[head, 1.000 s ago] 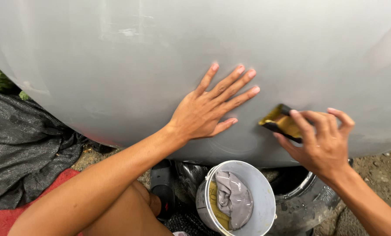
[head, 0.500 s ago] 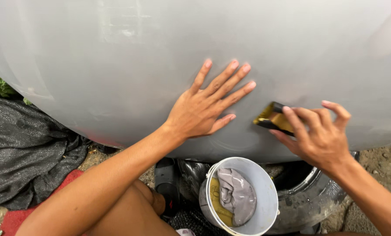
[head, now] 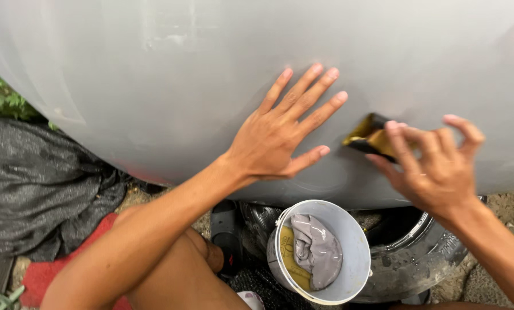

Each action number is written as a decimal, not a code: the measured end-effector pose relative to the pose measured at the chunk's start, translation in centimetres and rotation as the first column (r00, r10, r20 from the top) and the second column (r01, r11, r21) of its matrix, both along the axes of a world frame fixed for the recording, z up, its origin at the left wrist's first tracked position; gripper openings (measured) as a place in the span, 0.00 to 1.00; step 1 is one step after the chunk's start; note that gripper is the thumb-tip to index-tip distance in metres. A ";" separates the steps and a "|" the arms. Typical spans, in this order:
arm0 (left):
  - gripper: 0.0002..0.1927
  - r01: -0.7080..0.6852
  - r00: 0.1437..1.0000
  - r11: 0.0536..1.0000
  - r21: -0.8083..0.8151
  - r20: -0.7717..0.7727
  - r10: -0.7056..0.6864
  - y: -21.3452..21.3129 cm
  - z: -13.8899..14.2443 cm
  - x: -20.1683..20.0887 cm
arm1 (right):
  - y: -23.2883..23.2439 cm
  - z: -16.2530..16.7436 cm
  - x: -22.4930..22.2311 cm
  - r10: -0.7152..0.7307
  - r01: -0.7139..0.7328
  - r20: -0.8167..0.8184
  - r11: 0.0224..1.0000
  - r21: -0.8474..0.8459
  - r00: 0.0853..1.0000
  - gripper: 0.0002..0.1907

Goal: The person sands a gray car panel with a sanding block, repeatedly dipping it in a bucket of water and wiping the surface with a cloth. The person also touches the panel to check smoothness.

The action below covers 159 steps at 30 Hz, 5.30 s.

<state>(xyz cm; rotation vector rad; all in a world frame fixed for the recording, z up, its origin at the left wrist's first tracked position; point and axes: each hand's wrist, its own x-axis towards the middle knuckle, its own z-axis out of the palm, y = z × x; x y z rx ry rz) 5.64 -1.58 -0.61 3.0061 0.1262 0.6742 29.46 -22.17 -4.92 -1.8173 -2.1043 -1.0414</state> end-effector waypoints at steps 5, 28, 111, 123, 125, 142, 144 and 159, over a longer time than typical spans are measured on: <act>0.42 0.424 0.904 0.234 -0.875 0.397 -0.158 -2.3 2.3 -0.1 | 0.4 -2.4 -3.2 0.133 -0.123 0.074 0.985 -0.120 0.988 0.35; 0.54 0.421 0.756 -0.562 -0.712 0.618 -0.217 -1.9 2.6 1.0 | -0.6 0.0 -0.5 0.075 -0.076 -0.093 0.997 -0.014 0.993 0.35; 0.62 0.421 0.822 -0.694 -0.584 0.569 0.020 -7.6 1.9 7.7 | 3.7 7.5 -3.6 0.128 0.093 -0.764 0.967 0.239 0.632 0.27; 0.61 0.377 0.829 -0.683 -0.626 0.557 -0.053 -8.1 2.2 6.6 | 0.0 6.1 -8.1 0.148 0.018 -0.749 0.978 0.209 0.646 0.35; 0.60 0.380 0.828 -0.678 -0.629 0.559 -0.054 -8.2 2.3 6.6 | 0.1 6.7 -8.1 0.170 -0.023 -0.720 0.978 0.209 0.673 0.36; 0.61 0.262 0.821 -0.710 -0.653 0.538 -0.192 -7.7 1.9 6.3 | 0.0 6.6 -0.5 0.024 0.168 -0.712 0.966 0.198 0.701 0.28; 0.59 0.255 0.827 -0.682 -0.685 0.520 -0.213 -7.1 1.5 6.1 | -0.7 5.6 0.4 0.162 0.103 -0.919 0.972 0.212 0.359 0.26; 0.27 0.334 0.792 -0.456 -0.825 0.508 -0.339 -6.0 0.4 5.3 | -3.9 3.0 -0.5 -0.271 -0.392 -0.319 0.818 0.420 -0.908 0.32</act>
